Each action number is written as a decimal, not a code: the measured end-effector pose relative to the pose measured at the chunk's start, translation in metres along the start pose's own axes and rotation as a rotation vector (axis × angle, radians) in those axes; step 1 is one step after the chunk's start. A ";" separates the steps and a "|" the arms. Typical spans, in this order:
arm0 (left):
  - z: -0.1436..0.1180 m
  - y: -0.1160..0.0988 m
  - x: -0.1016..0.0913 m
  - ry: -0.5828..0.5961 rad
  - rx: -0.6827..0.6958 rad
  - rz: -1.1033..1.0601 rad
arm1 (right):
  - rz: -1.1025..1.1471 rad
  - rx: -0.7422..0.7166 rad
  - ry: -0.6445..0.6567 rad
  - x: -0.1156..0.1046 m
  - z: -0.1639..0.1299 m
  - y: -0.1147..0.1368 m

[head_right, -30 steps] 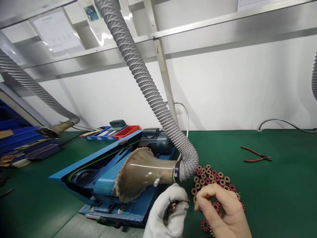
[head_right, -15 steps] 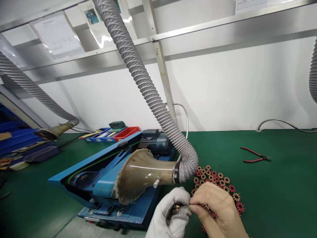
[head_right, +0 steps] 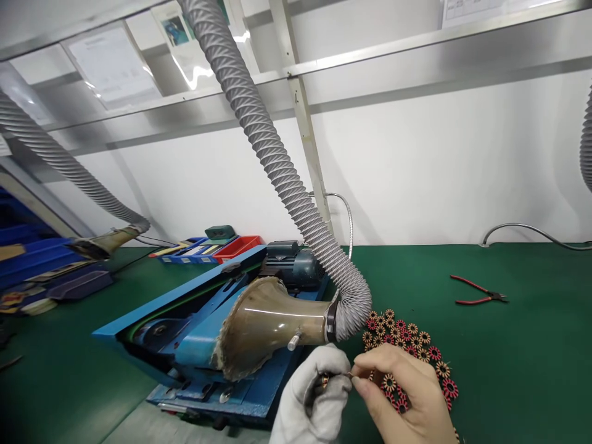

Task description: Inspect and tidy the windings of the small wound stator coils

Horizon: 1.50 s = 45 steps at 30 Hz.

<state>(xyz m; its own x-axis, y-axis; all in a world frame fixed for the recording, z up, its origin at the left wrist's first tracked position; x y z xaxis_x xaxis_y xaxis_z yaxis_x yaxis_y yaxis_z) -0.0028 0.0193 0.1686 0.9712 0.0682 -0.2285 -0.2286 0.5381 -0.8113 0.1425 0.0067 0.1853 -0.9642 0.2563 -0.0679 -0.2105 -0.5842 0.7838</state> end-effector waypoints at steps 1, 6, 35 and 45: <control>0.000 0.002 0.000 0.014 -0.035 -0.035 | -0.007 -0.081 0.024 0.001 0.000 0.002; 0.000 0.006 0.001 0.050 -0.177 -0.152 | -0.023 -0.232 0.094 0.001 0.005 0.005; 0.013 -0.024 0.001 0.286 -0.511 -0.425 | -0.004 -0.356 0.337 -0.008 0.016 0.006; -0.003 -0.024 0.006 -0.105 0.400 0.498 | 0.517 0.706 0.337 0.014 -0.010 -0.010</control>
<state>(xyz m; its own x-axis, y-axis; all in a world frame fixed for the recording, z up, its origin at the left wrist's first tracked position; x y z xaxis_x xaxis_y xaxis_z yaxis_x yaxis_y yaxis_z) 0.0081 0.0039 0.1852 0.7615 0.4610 -0.4556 -0.6301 0.6912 -0.3537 0.1299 0.0084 0.1705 -0.9298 -0.2056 0.3052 0.2975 0.0680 0.9523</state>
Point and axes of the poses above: each hand's wrist, its own z-axis towards the middle knuckle, its own x-axis out of the palm, y = z × x, the point moved 3 cm from there along z, towards the middle knuckle, and after that the axes turned 4 degrees about -y, right-handed, at the moved point
